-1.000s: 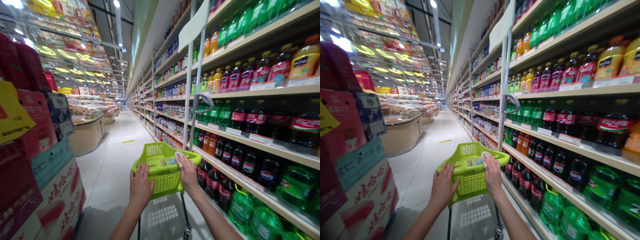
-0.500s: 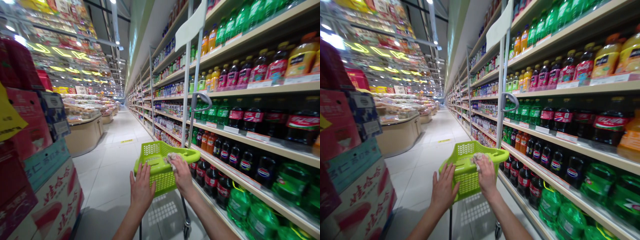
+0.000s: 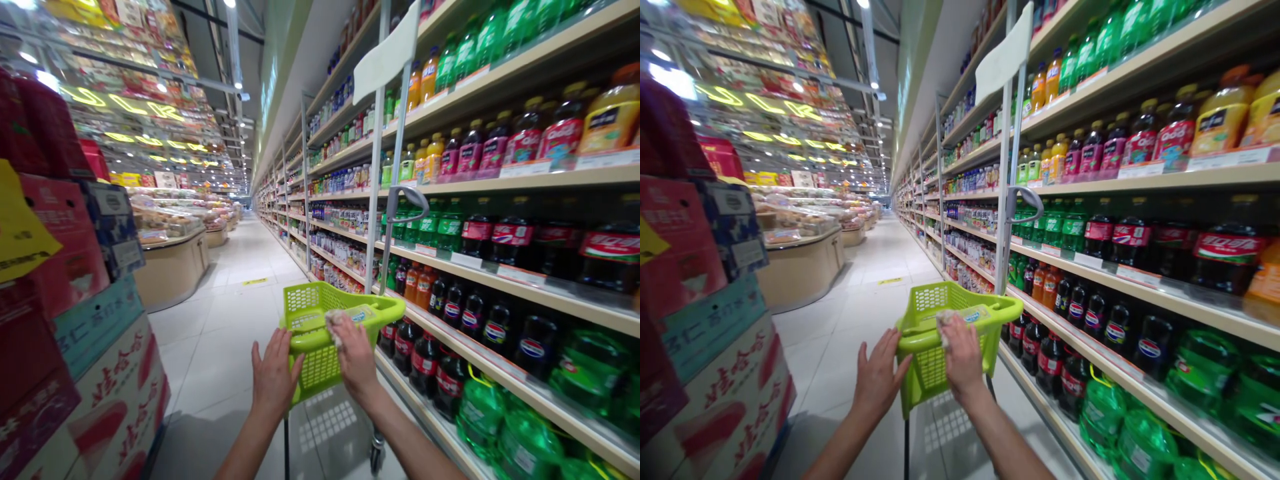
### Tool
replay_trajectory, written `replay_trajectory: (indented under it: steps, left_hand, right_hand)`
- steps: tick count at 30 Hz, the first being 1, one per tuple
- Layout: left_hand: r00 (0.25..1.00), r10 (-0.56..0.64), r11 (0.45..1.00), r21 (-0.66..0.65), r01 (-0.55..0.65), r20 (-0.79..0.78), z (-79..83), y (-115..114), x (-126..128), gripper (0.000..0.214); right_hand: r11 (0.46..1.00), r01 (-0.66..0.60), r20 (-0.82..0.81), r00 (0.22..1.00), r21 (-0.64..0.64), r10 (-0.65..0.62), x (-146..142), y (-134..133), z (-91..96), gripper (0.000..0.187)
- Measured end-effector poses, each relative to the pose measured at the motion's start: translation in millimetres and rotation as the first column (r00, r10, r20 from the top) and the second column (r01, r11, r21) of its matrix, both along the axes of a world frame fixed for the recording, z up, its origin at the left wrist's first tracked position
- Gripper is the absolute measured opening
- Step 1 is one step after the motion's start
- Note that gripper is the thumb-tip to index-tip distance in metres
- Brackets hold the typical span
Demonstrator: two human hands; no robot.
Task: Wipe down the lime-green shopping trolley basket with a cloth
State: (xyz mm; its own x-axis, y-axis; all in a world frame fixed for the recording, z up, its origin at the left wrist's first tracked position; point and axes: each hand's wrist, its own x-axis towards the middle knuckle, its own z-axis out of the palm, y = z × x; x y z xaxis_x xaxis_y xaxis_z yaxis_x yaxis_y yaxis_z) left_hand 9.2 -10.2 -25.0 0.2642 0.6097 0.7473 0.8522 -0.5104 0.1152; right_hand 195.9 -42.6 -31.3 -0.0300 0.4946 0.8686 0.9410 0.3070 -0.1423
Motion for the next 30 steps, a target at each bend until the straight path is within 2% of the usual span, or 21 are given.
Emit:
replay_trajectory:
  steps: [2, 4, 9, 13, 16, 18, 20, 23, 26, 28, 30]
  left_hand:
    - [1.000, -0.019, 1.000, -0.004, 0.019, 0.010, 2.4, 0, 1, 0.033]
    - [0.999, -0.031, 0.999, -0.021, 0.032, 0.014, 5.2, -2, 0, 0.031]
    - [0.993, -0.098, 0.992, -0.069, 0.102, 0.066, 5.5, -4, -4, 0.031]
    - [0.971, -0.193, 0.975, -0.082, 0.206, 0.143, 2.6, -2, -2, 0.030]
    - [0.960, -0.230, 0.967, -0.074, 0.244, 0.157, 2.7, -4, 0, 0.031]
    - [0.961, -0.235, 0.968, -0.051, 0.244, 0.145, 2.8, -7, 1, 0.032]
    - [0.965, -0.228, 0.972, -0.024, 0.233, 0.130, 2.4, -11, 2, 0.032]
    - [0.972, -0.213, 0.977, 0.001, 0.213, 0.103, 1.5, -17, 3, 0.033]
    - [0.978, -0.202, 0.979, 0.003, 0.202, 0.058, 1.5, -22, 4, 0.033]
    - [0.980, -0.196, 0.981, 0.002, 0.196, 0.031, 2.2, -25, 5, 0.032]
    - [0.982, -0.187, 0.982, 0.003, 0.187, 0.013, 3.4, -29, 5, 0.030]
  right_hand:
    - [0.993, -0.118, 0.097, 0.988, -0.008, 0.118, -20, -4, -0.3, 0.047]
    - [0.993, -0.121, 0.122, 0.985, 0.003, 0.120, -21, -5, 2.1, 0.047]
    - [0.985, 0.171, -0.061, 0.984, 0.021, -0.169, 23, 0, 13.8, 0.038]
    - [0.991, 0.121, 0.022, 0.993, -0.064, -0.120, 37, -2, 16.4, 0.037]
    - [0.991, 0.101, 0.044, 0.994, -0.090, -0.097, 49, -2, 10.6, 0.050]
    - [0.996, 0.062, 0.061, 0.996, -0.070, -0.058, 65, 0, 4.2, 0.052]
    - [0.999, 0.019, 0.070, 0.997, -0.032, -0.016, 84, 4, -2.1, 0.046]
    - [0.997, 0.053, 0.009, 0.998, 0.061, -0.054, 100, 7, -7.2, 0.037]
    - [0.985, 0.116, -0.049, 0.993, 0.130, -0.111, 85, 1, -6.1, 0.033]
    - [0.988, 0.059, -0.018, 0.998, 0.145, -0.056, 56, -8, -3.8, 0.030]
    - [0.990, -0.061, 0.052, 0.997, 0.128, 0.055, 24, -17, -1.2, 0.030]
